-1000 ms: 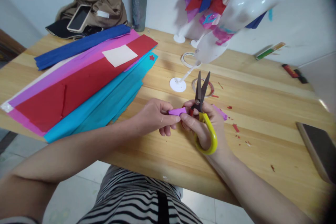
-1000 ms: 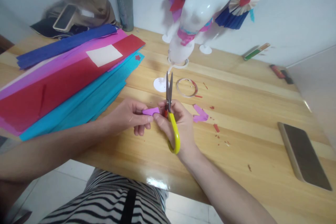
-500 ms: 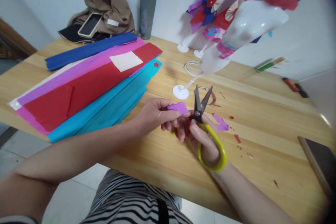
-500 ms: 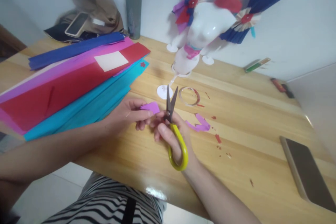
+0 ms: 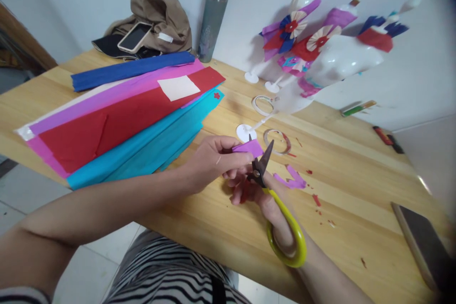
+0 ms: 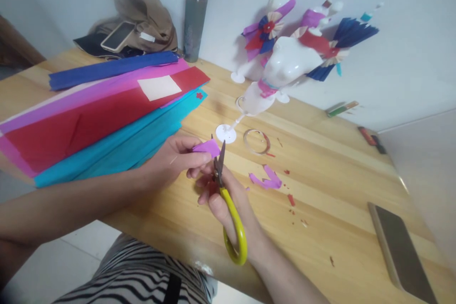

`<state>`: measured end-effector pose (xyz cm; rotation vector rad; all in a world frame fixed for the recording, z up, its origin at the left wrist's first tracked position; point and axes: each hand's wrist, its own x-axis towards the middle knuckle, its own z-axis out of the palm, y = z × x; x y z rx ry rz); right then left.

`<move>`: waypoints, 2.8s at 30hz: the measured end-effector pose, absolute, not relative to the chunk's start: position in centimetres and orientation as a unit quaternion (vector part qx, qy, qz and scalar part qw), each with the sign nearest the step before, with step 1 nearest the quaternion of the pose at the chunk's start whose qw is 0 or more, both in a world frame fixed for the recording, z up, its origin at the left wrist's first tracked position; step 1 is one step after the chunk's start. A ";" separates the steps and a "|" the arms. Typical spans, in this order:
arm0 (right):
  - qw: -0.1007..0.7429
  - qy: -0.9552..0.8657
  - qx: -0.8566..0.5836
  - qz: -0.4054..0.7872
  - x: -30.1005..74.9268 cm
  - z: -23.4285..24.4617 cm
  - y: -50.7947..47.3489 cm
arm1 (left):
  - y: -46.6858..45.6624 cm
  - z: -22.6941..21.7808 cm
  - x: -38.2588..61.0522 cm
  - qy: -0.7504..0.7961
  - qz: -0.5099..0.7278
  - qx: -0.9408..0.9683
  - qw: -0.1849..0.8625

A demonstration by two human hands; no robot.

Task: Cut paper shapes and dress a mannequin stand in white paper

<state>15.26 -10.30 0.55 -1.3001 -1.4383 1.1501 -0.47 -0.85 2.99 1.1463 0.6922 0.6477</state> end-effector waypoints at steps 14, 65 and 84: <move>0.396 -0.636 -0.538 0.387 15.7 0.7 -10.6 | -1.0 4.7 -0.4 0.373 0.287 0.552 0.688; 0.408 -0.606 -0.516 0.446 15.9 0.7 -10.6 | -0.3 3.6 -0.7 0.325 0.287 0.598 0.674; 0.419 -0.572 -0.490 0.507 16.3 0.0 -10.7 | -0.1 3.1 -0.9 0.296 0.311 0.597 0.678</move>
